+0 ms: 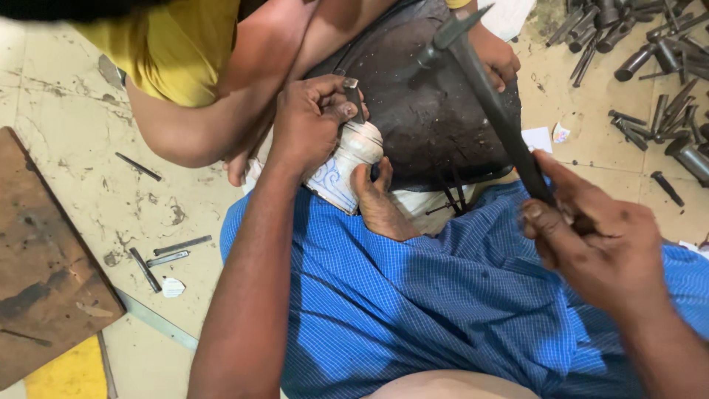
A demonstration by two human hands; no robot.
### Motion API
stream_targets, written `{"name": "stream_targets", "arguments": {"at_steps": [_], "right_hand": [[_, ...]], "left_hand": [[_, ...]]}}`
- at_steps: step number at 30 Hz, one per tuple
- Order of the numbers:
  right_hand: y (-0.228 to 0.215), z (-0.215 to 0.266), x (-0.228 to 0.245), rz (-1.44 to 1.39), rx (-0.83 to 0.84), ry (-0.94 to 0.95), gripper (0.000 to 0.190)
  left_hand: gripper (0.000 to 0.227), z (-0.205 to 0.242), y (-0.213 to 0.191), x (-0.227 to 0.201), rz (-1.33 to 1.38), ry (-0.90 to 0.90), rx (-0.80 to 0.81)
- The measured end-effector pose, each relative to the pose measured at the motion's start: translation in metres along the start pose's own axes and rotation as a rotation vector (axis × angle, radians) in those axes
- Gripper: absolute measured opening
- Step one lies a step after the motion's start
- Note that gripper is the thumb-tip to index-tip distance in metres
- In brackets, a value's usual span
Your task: The person sits on the floor and uses a hammer and chisel to engrave a design onto a small metal bell. They repeatedly strike the chisel to create patterns on the bell's surface while holding it steady with their other hand.
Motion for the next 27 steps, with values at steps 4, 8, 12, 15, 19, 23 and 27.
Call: {"name": "stream_targets", "arguments": {"at_steps": [4, 8, 12, 15, 19, 23, 27], "right_hand": [[-0.008, -0.004, -0.003, 0.055, 0.014, -0.056, 0.053], [-0.028, 0.003, -0.01, 0.013, -0.058, -0.15, 0.052], [-0.034, 0.004, 0.021, -0.133, -0.132, -0.267, 0.05], [-0.009, -0.014, 0.071, -0.123, 0.094, -0.383, 0.048], [-0.003, -0.02, 0.096, 0.419, 0.135, -0.156, 0.037], [-0.021, -0.002, 0.053, 0.139, -0.12, -0.07, 0.026], [0.002, -0.02, 0.0, 0.461, 0.124, -0.113, 0.041]], "left_hand": [[0.009, 0.002, -0.001, -0.001, 0.046, 0.067, 0.02], [0.013, 0.005, -0.003, 0.003, -0.047, 0.116, -0.032], [0.013, 0.007, -0.003, 0.003, -0.047, 0.168, -0.026], [0.014, 0.008, -0.004, -0.001, -0.077, 0.188, -0.022], [0.014, 0.001, -0.004, -0.004, -0.148, 0.188, -0.008], [0.014, 0.005, -0.004, -0.001, -0.128, 0.249, 0.011], [0.018, 0.003, 0.001, -0.008, -0.245, 0.251, 0.012]]}}
Point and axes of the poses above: each hand's wrist, its own z-axis away from the middle knuckle, its own y-axis out of the palm, x = y × z, the point moved 3 cm from there along -z, towards the middle knuckle, and after that the axes turned 2 degrees about -x, right-handed, at the moved point
